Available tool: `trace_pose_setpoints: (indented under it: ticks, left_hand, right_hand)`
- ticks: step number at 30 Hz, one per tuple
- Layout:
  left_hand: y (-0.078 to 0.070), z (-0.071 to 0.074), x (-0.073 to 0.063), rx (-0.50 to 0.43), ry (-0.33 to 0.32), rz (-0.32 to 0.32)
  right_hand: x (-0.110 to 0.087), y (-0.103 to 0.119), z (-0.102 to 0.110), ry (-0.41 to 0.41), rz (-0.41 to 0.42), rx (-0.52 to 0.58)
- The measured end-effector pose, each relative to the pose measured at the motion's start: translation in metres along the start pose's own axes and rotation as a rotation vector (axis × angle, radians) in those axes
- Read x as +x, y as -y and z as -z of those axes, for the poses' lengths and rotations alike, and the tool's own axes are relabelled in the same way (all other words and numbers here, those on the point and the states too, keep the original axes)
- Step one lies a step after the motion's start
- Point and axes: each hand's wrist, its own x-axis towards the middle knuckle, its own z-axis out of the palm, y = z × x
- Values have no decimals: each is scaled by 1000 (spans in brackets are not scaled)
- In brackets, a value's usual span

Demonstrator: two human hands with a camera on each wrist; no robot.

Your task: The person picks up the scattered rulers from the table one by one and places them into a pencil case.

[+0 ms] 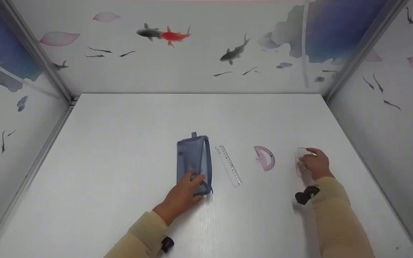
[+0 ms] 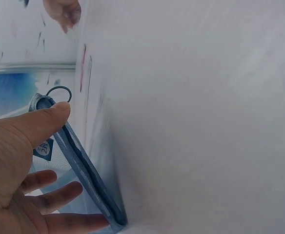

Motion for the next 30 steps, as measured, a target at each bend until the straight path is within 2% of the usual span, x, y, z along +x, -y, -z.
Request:
trace_pose_setpoints:
  ticks: [11,20,30]
  left_hand:
    - [1,-1,0,-10,-9,-13]
    - [3,-2,-1,-4,-33,-49]
    - [4,-4,-1,0,-38,-34]
  right_hand:
    - [-8,11,-6,-7,-3,101]
    - [-17,25,-14,5,-5,210]
    - [-23,35,-28,-4,-26,329]
